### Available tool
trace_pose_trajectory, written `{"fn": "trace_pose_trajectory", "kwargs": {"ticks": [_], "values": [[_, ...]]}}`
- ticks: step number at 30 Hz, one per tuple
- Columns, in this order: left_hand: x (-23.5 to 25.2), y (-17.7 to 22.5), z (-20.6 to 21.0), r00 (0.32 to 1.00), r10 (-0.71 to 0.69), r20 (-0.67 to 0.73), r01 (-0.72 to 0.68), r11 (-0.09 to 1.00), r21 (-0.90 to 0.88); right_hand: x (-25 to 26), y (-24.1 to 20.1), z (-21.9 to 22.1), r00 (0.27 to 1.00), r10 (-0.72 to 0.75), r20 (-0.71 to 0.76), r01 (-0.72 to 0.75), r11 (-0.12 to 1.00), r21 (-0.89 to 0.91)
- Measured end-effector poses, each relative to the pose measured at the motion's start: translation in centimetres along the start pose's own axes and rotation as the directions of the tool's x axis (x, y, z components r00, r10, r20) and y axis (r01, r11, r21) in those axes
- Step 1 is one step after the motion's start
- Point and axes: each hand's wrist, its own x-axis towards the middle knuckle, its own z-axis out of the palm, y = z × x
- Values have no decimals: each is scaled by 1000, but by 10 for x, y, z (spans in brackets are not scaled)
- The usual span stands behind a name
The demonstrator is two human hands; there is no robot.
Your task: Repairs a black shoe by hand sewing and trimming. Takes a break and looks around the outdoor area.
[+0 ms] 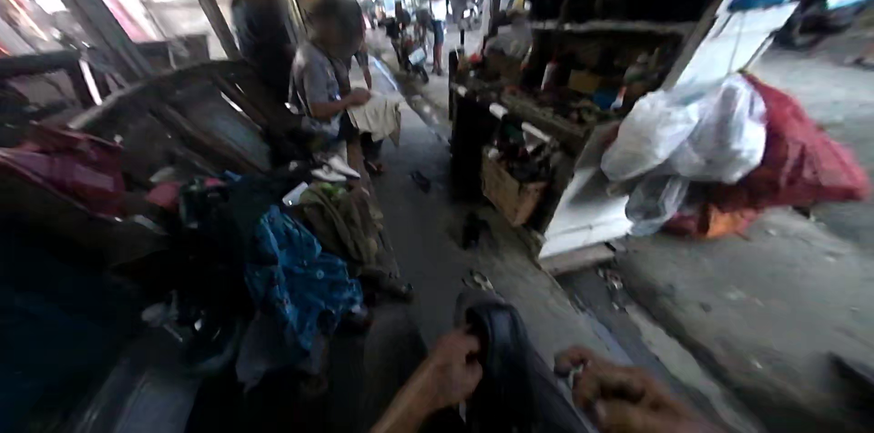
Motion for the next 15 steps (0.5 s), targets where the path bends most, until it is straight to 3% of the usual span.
{"fn": "trace_pose_trajectory", "kwargs": {"ticks": [2, 4, 6, 9, 15], "values": [[4, 4, -4, 986, -124, 112, 125, 992, -2, -10, -3, -15, 988, -2, -157, -17, 993, -119], [7, 9, -12, 969, -181, 169, 181, 983, 14, -15, -1, -26, 934, 8, -358, -178, 878, -444], [11, 9, -14, 955, -215, 203, 216, 976, 20, -8, 3, -20, 881, 129, -455, -367, 793, -486], [18, 5, -9, 945, -261, 196, 259, 965, 38, 12, 11, 13, 866, 312, -391, -446, 834, -324], [15, -8, -15, 965, -249, 83, 231, 956, 180, 36, 28, 28, 930, 324, -176, -360, 899, -250]]}}
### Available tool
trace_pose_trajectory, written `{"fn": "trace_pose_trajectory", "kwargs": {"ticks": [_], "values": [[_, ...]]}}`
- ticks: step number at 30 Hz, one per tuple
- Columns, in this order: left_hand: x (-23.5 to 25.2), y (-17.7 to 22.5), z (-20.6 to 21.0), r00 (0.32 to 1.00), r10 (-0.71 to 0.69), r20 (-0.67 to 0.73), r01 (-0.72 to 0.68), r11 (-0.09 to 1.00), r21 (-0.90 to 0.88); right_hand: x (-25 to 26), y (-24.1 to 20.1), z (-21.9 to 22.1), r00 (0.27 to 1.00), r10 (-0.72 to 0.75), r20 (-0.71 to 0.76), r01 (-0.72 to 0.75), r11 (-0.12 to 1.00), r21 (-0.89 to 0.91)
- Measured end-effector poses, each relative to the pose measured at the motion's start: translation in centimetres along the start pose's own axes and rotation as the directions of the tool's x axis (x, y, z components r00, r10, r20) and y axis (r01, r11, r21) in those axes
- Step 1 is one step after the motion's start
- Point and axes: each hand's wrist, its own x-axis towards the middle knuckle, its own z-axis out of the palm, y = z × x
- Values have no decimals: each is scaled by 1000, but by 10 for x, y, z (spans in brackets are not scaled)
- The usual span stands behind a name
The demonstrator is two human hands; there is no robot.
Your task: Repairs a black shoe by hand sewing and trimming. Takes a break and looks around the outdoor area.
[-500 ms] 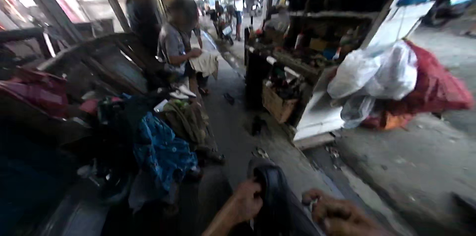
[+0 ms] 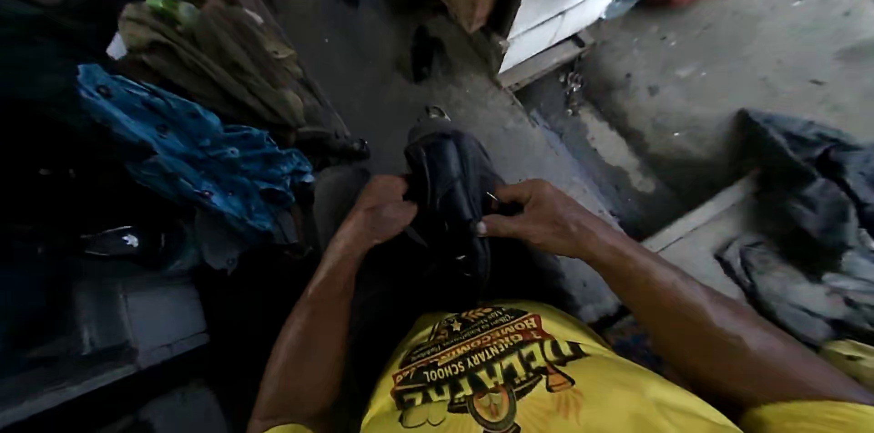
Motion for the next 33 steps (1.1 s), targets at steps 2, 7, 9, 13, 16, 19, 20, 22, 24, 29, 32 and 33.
{"fn": "trace_pose_trajectory", "kwargs": {"ticks": [2, 7, 9, 13, 16, 19, 20, 22, 24, 29, 32, 33], "values": [[-2, -7, -4, 995, 78, -58, -77, 997, 31, 3, 2, 1, 1000, -17, 21, 15, 999, 52], [-14, -27, -7, 940, 204, -272, -325, 774, -543, 5, 8, 2, 996, -81, 37, 72, 978, 197], [-9, -44, 0, 908, 311, -279, -377, 321, -869, 5, 12, 4, 996, -75, 41, 62, 966, 252], [2, -28, 5, 927, 181, -329, -322, -64, -944, 9, 14, 6, 996, -79, 40, 62, 942, 330], [25, -22, -5, 967, -26, -254, -252, 67, -965, 14, 18, 8, 995, -89, 37, 68, 920, 385], [50, -24, -19, 960, -125, -251, -226, 186, -956, 20, 18, 13, 998, -59, 25, 43, 910, 412], [57, -26, -23, 958, -133, -254, -227, 191, -955, 21, 16, 14, 999, -46, 25, 32, 915, 402], [66, -25, -30, 955, -148, -257, -228, 187, -955, 23, 13, 13, 999, -23, 30, 11, 936, 352], [60, -20, -32, 946, -165, -278, -248, 180, -952, 22, 12, 11, 999, 1, 41, -14, 953, 304], [2, -15, 2, 944, -79, -322, -252, 459, -852, 3, 20, 8, 997, -25, -76, 43, 970, 241], [-19, -2, 24, 977, -22, -211, -150, 633, -759, -8, 34, 16, 978, -117, -171, 156, 960, 233], [-20, 5, 25, 985, 15, -170, -136, 674, -726, -12, 37, 16, 964, -183, -195, 218, 959, 179]]}}
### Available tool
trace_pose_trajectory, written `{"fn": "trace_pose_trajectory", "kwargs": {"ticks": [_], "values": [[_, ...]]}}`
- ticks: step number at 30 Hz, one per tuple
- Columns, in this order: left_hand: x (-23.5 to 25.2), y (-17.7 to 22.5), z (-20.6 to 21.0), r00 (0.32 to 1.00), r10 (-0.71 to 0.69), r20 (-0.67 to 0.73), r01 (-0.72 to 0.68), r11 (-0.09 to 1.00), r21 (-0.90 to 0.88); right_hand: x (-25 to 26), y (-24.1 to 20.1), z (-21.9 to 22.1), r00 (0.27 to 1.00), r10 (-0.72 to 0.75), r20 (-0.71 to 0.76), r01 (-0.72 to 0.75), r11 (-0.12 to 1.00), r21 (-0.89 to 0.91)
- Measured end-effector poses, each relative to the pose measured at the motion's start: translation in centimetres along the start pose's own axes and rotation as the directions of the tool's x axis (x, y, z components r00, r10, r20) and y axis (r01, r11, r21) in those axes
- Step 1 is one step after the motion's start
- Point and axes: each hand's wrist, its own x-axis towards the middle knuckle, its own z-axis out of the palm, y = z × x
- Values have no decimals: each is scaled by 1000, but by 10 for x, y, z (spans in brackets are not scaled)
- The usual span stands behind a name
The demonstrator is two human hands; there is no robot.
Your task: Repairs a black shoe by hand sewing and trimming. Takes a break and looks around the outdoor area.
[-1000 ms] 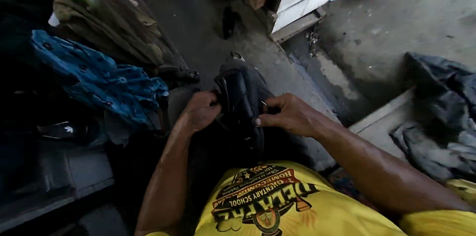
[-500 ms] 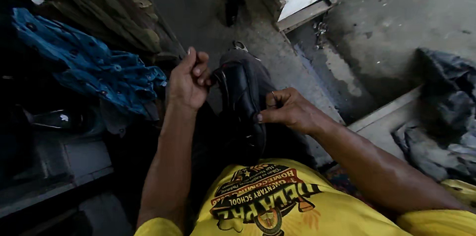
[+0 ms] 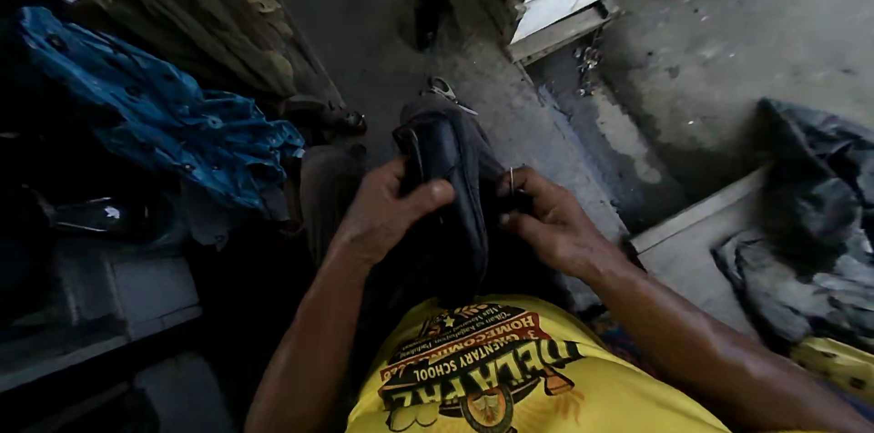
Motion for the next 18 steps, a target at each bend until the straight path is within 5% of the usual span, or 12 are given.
{"fn": "trace_pose_trajectory", "kwargs": {"ticks": [6, 18], "values": [[5, 1, 8, 996, 1, 91, 4, 999, -46, -1, -29, -17, 981, -191, 22, 181, 883, -433], [6, -2, 11, 996, 44, 82, -41, 998, -43, 15, -54, -16, 945, -278, 172, 322, 702, -635]]}}
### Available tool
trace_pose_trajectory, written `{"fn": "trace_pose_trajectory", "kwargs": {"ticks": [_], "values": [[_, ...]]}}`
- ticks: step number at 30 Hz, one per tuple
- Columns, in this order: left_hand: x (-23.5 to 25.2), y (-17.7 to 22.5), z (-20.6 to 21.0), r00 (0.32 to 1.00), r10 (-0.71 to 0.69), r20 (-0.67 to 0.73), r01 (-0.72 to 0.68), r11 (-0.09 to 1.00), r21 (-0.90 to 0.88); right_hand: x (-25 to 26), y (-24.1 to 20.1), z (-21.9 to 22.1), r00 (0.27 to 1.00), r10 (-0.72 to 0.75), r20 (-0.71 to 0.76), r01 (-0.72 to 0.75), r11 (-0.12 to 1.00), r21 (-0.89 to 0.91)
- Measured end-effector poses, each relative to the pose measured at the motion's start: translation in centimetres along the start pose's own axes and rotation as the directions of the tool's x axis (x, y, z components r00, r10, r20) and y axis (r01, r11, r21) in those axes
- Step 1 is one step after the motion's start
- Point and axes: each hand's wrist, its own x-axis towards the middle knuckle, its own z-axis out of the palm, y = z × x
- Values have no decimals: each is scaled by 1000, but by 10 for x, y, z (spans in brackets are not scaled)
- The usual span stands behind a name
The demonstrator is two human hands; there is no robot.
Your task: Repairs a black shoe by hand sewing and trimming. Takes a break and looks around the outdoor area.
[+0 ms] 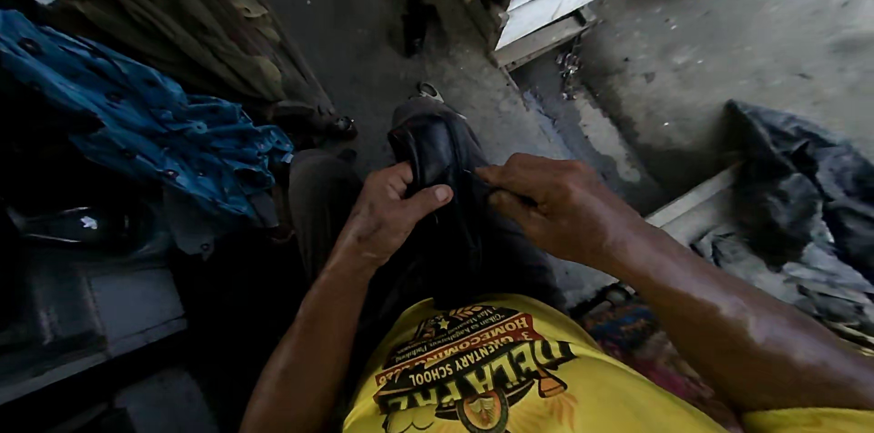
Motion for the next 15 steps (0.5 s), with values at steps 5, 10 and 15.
{"fn": "trace_pose_trajectory", "kwargs": {"ticks": [5, 10, 15], "values": [[0, -1, -1, 1000, 6, 12, -6, 1000, -7, 2, -1, -5, 998, -32, 51, 32, 999, -5], [1, -2, -2, 1000, -2, 10, 2, 1000, -22, 4, -2, -7, 999, -20, 44, 19, 1000, 8], [0, -2, -3, 1000, -12, 0, 12, 1000, 4, 7, -5, -9, 1000, 0, 22, 1, 1000, -20]]}}
